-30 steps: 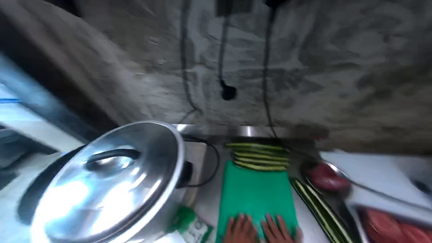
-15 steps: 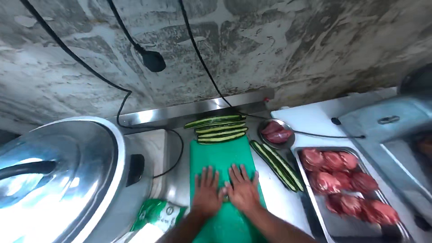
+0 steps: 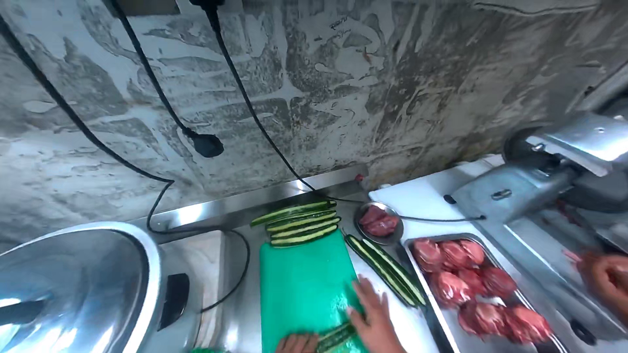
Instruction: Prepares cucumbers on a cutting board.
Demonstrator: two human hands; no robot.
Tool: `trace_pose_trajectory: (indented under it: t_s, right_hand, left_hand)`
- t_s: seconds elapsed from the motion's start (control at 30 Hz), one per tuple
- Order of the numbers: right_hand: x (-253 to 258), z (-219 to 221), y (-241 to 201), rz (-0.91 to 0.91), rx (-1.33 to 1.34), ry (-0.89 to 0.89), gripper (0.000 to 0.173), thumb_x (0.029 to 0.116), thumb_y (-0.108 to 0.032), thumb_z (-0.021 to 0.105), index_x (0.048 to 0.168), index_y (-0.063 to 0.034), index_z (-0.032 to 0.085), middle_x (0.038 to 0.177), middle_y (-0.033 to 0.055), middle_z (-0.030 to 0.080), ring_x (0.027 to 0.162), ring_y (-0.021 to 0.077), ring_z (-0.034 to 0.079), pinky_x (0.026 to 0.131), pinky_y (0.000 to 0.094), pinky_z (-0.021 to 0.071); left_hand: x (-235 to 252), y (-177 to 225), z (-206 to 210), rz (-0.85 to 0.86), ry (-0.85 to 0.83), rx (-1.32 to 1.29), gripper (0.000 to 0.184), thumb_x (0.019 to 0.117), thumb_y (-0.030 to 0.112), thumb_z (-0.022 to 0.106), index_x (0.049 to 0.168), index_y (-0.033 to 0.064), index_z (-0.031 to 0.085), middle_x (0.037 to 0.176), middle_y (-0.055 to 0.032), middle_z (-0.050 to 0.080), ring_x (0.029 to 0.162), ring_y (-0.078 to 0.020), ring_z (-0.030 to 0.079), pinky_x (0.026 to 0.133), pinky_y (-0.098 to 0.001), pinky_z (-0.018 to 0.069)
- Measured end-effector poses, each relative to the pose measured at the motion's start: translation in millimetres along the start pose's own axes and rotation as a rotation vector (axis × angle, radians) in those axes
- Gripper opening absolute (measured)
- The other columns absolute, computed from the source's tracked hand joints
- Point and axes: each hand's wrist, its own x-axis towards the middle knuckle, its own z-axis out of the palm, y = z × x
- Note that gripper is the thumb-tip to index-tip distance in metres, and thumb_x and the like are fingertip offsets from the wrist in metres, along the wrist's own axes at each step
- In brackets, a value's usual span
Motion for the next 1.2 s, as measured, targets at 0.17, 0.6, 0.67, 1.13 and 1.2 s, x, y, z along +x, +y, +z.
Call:
trace_pose_trajectory:
  t_s: [0.17, 0.6, 0.67, 1.13, 1.2]
  right_hand:
    - [65.9, -59.6, 37.8, 0.131, -0.21, 0.203, 0.059, 0.0954, -0.036, 0.061, 0.147, -0.0095, 0.055, 0.159, 0.0159, 0.043, 0.147, 0.0357, 0.042, 0.119, 0.0594, 0.0345]
    - [103.8, -66.0, 41.4, 0.559, -0.322, -0.106, 0.064, 0.0914, -0.04, 0.065, 0.149, -0.0157, 0.052, 0.146, 0.0186, 0.055, 0.138, 0.0396, 0.049, 0.105, 0.0642, 0.0451]
    - [107.8, -68.4, 45.7, 0.571, -0.293, -0.141, 0.069, 0.0858, -0.043, 0.07, 0.146, -0.0133, 0.055, 0.146, 0.0198, 0.055, 0.138, 0.0397, 0.049, 0.106, 0.0633, 0.0452]
    - [37.8, -27.3, -49.6, -0.045, -0.35, -0.16, 0.046, 0.0914, -0.02, 0.066, 0.137, -0.0132, 0.062, 0.128, 0.0141, 0.067, 0.117, 0.0334, 0.066, 0.097, 0.0546, 0.0547]
    - [21.9, -6.4, -65.1, -0.144, -0.343, -0.304, 0.049, 0.0919, -0.02, 0.068, 0.14, -0.0149, 0.061, 0.131, 0.0129, 0.066, 0.121, 0.0331, 0.064, 0.1, 0.0531, 0.0538]
  left_hand:
    - [45.1, -28.8, -42.1, -0.042, 0.121, 0.074, 0.047, 0.1067, 0.04, 0.044, 0.14, 0.0106, 0.061, 0.127, -0.0118, 0.07, 0.118, -0.0296, 0.067, 0.099, -0.0476, 0.0549]
    - [157.0, -92.8, -94.6, -0.316, -0.216, 0.173, 0.063, 0.0989, 0.025, 0.057, 0.159, 0.0191, 0.038, 0.174, -0.0016, 0.007, 0.159, -0.0349, 0.002, 0.121, -0.0721, 0.0097]
    - [152.9, -88.5, -86.7, -0.331, -0.192, 0.143, 0.065, 0.0983, 0.028, 0.057, 0.16, 0.0202, 0.036, 0.174, -0.002, 0.007, 0.159, -0.0343, 0.002, 0.121, -0.0703, 0.0099]
    - [-79.0, -19.9, -33.2, -0.401, 0.484, -0.31, 0.036, 0.0988, 0.034, 0.062, 0.126, 0.0123, 0.072, 0.143, -0.0074, 0.061, 0.133, -0.0233, 0.057, 0.111, -0.0455, 0.0477]
    - [-121.9, -13.7, -20.0, -0.548, 0.498, -0.411, 0.034, 0.0975, 0.03, 0.064, 0.122, 0.0077, 0.072, 0.129, -0.0107, 0.068, 0.123, -0.0245, 0.063, 0.106, -0.0452, 0.0515]
